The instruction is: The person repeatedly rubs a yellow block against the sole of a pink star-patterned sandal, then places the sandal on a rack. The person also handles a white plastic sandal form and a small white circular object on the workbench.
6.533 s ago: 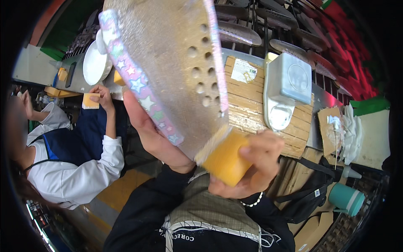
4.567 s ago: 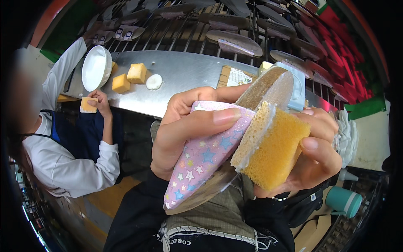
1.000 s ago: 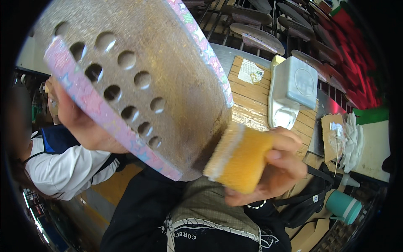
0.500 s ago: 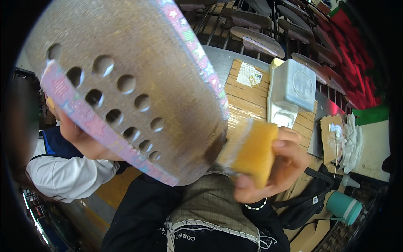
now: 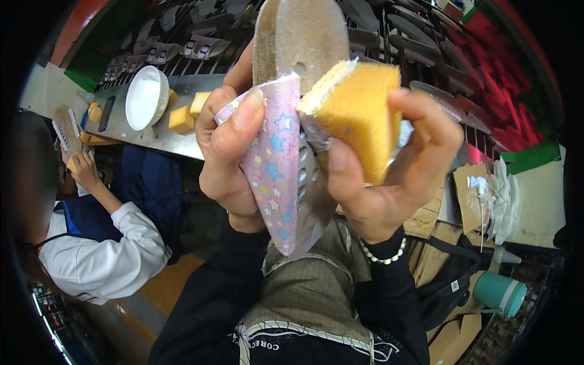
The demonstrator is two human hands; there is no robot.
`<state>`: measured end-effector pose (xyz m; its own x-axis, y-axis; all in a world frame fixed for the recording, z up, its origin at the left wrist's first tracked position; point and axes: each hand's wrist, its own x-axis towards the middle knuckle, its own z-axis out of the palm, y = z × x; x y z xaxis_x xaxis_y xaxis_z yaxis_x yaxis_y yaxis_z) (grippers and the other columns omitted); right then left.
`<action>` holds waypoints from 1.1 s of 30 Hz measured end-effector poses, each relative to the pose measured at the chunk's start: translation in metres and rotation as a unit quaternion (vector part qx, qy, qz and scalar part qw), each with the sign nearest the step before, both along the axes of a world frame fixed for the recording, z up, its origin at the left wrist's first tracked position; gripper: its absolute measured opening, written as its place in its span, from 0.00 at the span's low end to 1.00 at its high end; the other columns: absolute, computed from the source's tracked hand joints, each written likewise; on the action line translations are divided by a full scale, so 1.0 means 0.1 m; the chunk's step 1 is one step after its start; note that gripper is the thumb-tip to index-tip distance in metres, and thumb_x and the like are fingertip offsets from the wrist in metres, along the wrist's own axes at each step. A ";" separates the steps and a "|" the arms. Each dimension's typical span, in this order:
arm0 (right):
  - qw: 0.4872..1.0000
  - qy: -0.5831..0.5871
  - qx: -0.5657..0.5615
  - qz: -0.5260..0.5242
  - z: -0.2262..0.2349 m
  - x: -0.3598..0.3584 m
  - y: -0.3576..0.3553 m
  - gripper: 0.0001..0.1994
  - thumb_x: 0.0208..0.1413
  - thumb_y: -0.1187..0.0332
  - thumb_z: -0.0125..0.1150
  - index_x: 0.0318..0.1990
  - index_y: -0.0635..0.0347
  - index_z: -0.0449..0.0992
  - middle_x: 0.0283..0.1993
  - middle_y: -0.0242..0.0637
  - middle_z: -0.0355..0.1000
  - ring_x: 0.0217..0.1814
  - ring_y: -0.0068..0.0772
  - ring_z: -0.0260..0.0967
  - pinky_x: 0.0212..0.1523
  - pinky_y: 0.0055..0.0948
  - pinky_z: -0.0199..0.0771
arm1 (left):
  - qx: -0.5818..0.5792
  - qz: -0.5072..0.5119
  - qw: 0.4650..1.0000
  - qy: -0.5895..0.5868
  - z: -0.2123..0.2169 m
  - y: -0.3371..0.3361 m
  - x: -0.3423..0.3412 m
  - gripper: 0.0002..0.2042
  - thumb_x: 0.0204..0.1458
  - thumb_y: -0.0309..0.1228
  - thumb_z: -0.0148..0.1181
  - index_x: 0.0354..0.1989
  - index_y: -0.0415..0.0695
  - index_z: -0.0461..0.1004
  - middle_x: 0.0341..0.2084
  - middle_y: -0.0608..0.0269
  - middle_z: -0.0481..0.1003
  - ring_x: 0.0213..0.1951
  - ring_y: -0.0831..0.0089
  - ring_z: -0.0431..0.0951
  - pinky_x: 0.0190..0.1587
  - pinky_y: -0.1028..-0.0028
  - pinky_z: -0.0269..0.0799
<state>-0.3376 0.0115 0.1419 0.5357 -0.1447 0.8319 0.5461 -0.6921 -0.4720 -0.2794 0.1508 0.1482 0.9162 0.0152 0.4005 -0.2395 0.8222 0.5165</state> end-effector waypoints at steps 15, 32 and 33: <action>0.932 0.043 0.315 -0.174 -0.68 -0.75 -0.30 0.28 0.49 0.55 0.62 0.54 0.62 0.64 0.48 0.41 0.63 0.51 0.38 0.65 0.50 0.35 0.68 | 0.014 0.129 0.952 0.277 -0.39 0.83 1.02 0.17 0.65 0.40 0.48 0.56 0.45 0.70 0.51 0.60 0.74 0.52 0.67 0.75 0.57 0.59 0.68; 0.892 0.020 0.303 -0.336 -0.55 -1.12 -0.94 0.27 0.56 0.53 0.58 0.55 0.66 0.64 0.53 0.42 0.63 0.58 0.36 0.60 0.62 0.34 0.54 | 0.884 0.045 0.463 -0.049 -1.74 1.31 3.48 0.14 0.54 0.41 0.62 0.41 0.46 0.84 0.37 0.49 0.82 0.44 0.53 0.81 0.49 0.58 0.74; 0.888 0.029 0.305 -0.342 -0.58 -1.10 -0.97 0.27 0.56 0.53 0.58 0.54 0.66 0.64 0.53 0.42 0.63 0.57 0.36 0.59 0.62 0.34 0.54 | 0.886 0.074 0.456 -0.051 -1.67 1.40 3.55 0.14 0.54 0.41 0.62 0.41 0.46 0.83 0.39 0.47 0.81 0.46 0.49 0.80 0.51 0.56 0.73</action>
<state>-0.4475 -0.0855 0.0840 0.1880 -0.8671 0.4614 0.0577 -0.4592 -0.8865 0.0753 0.2904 -0.0191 0.9327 -0.3565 -0.0549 -0.3221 -0.8915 0.3186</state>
